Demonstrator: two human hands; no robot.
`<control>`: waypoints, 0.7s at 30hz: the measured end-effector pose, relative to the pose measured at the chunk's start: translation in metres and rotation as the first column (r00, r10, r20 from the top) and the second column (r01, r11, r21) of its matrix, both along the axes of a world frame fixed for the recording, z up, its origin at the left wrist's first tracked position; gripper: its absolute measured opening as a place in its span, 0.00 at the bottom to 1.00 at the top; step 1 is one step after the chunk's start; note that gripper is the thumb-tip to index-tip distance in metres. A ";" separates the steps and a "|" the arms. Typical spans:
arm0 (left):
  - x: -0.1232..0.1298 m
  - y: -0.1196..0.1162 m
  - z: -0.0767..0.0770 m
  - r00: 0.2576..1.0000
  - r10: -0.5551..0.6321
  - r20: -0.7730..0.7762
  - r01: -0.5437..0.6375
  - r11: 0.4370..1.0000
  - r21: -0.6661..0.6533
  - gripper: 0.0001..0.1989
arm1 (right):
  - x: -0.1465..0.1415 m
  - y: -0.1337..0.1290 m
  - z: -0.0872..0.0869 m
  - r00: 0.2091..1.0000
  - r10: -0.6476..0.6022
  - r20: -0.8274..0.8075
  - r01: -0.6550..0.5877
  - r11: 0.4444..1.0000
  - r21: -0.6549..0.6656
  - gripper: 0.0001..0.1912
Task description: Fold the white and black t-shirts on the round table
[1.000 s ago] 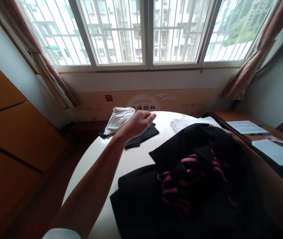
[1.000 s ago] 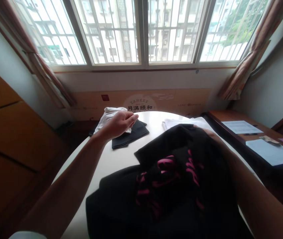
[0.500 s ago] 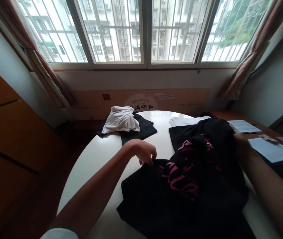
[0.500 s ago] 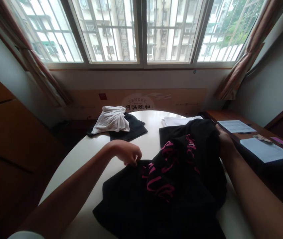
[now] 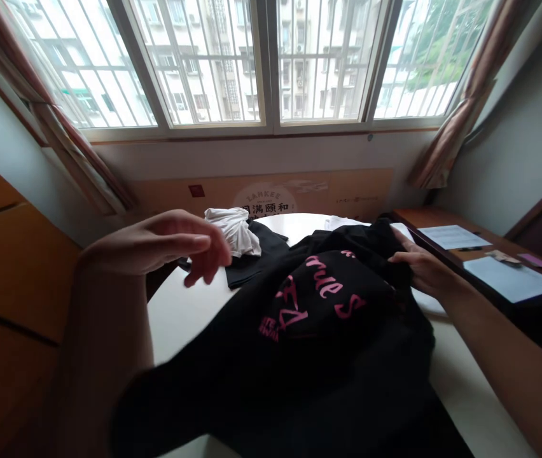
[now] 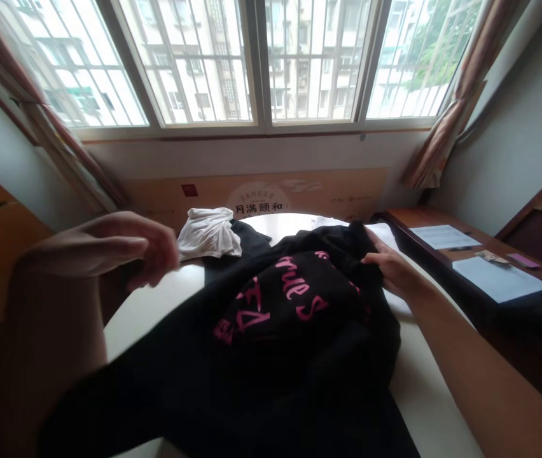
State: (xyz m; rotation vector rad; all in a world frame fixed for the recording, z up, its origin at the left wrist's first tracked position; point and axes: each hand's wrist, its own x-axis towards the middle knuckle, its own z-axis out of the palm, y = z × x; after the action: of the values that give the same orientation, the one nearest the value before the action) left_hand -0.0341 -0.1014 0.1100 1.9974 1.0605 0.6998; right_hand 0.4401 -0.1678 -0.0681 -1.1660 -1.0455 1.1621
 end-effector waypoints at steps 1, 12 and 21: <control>0.013 -0.001 -0.003 0.991 -0.127 -0.045 0.124 0.991 -0.046 0.23 | -0.008 -0.004 0.006 0.999 0.038 0.019 -0.038 0.999 -0.005 0.44; 0.135 0.005 -0.097 0.846 -0.501 -0.181 0.526 0.840 0.132 0.12 | -0.068 -0.030 0.037 0.917 0.305 0.258 -0.312 0.950 -0.015 0.28; 0.084 0.032 -0.054 0.926 0.255 0.277 -0.339 0.884 0.320 0.14 | -0.027 -0.015 0.023 0.766 0.522 0.376 -0.495 0.851 -0.174 0.18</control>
State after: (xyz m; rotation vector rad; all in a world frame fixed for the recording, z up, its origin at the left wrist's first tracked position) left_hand 0.0499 -0.0698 0.0565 2.0066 1.1770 1.3456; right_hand 0.4134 -0.1823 -0.0452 -1.2469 -1.7452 1.4068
